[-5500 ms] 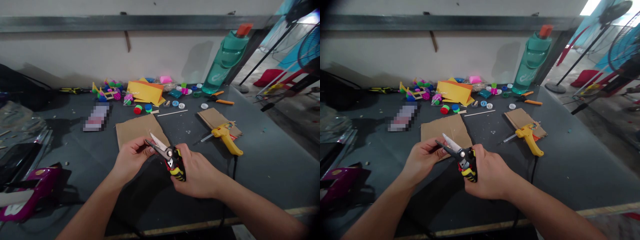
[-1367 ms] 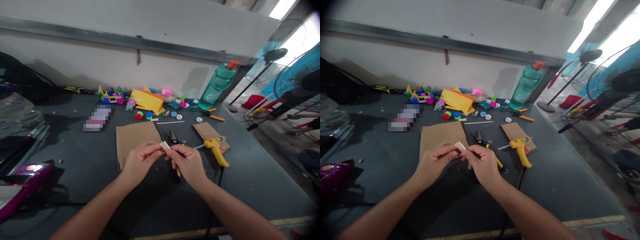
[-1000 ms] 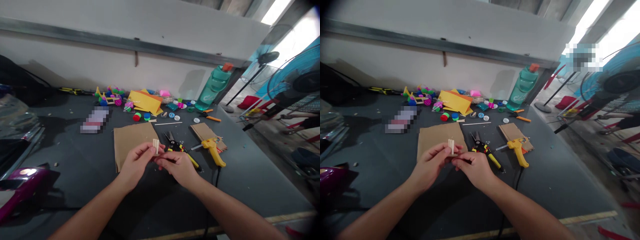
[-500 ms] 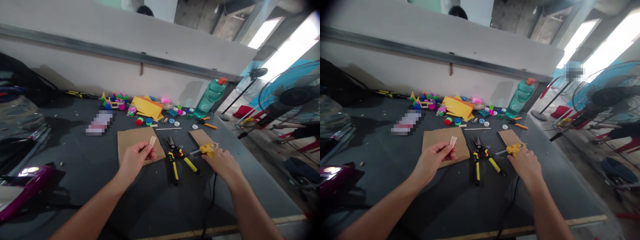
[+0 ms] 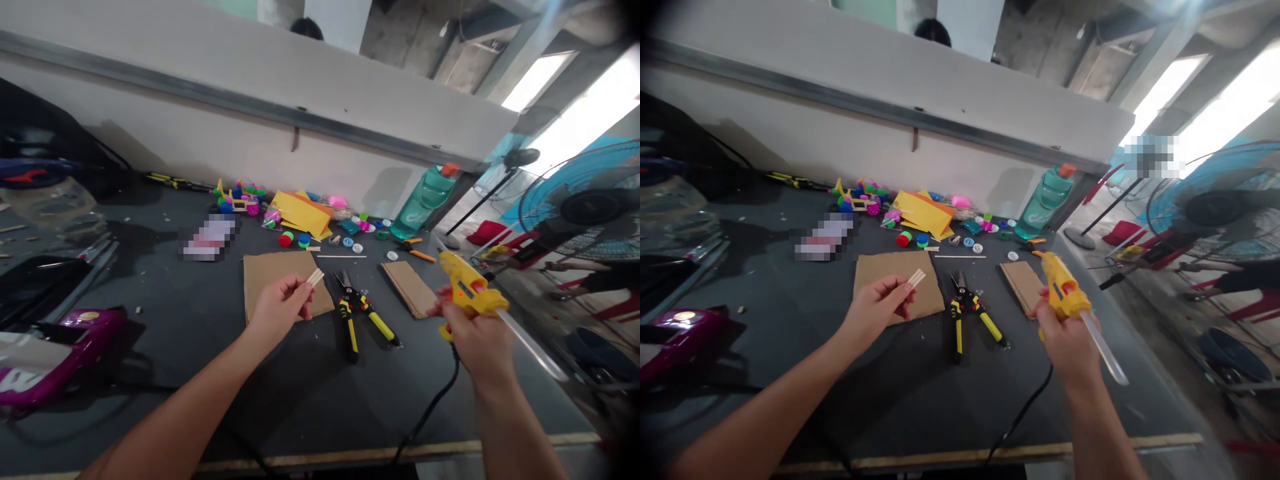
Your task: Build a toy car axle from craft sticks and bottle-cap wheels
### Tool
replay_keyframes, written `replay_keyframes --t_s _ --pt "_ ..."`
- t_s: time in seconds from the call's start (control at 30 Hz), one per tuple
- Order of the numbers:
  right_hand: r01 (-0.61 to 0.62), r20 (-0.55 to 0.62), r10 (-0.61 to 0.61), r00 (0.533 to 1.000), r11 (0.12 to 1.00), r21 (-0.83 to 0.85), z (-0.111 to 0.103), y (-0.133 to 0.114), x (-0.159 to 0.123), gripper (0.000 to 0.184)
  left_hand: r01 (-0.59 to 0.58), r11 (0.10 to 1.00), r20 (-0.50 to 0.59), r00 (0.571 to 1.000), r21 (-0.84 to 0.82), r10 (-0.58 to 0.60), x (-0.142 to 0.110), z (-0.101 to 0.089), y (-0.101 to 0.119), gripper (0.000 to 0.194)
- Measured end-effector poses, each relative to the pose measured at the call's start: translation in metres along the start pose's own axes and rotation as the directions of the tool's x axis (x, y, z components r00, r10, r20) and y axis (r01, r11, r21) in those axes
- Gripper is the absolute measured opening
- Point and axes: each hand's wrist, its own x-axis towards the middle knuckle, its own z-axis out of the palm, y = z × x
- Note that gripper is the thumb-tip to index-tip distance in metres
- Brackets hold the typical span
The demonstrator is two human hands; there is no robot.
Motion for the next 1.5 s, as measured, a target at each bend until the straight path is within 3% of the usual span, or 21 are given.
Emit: replay_keyframes --t_s 0.07,0.1,0.17,0.27,0.47,0.87,1.07,1.5 --pt "-0.101 0.230 0.008 0.973 0.912 0.397 0.008 -0.028 -0.011 0.021 -0.059 0.987 -0.044 0.997 0.151 0.066 -0.001 -0.002 0.000 0.016" --pt "-0.170 0.344 -0.015 0.939 0.848 0.502 0.015 -0.040 -0.015 0.021 -0.079 0.970 -0.061 0.994 0.231 0.096 -0.001 -0.004 0.000 0.016" --pt "-0.255 0.486 -0.063 0.871 0.788 0.560 0.034 -0.060 -0.022 0.022 -0.108 0.930 -0.087 0.985 0.352 0.147 -0.001 -0.008 0.000 0.018" --pt "-0.284 0.556 -0.095 0.826 0.782 0.555 0.060 -0.071 -0.029 0.027 -0.151 0.889 -0.098 0.972 0.433 0.213 0.000 -0.012 -0.002 0.022" --pt "-0.378 0.590 -0.003 0.808 0.765 0.521 0.082 -0.060 -0.043 0.031 -0.171 0.842 -0.121 0.956 0.512 0.268 0.002 -0.013 -0.006 0.022" --pt "-0.389 0.564 0.097 0.820 0.818 0.424 0.082 -0.060 -0.047 0.027 -0.184 0.803 -0.098 0.953 0.566 0.287 0.000 -0.010 -0.007 0.022" --pt "-0.387 0.500 0.175 0.848 0.850 0.359 0.082 -0.068 -0.053 0.028 -0.186 0.792 -0.092 0.952 0.582 0.291 -0.001 -0.010 -0.004 0.023" --pt "-0.374 0.486 0.174 0.856 0.859 0.351 0.085 -0.064 -0.053 0.030 -0.184 0.795 -0.097 0.952 0.578 0.291 -0.001 -0.010 -0.005 0.021"
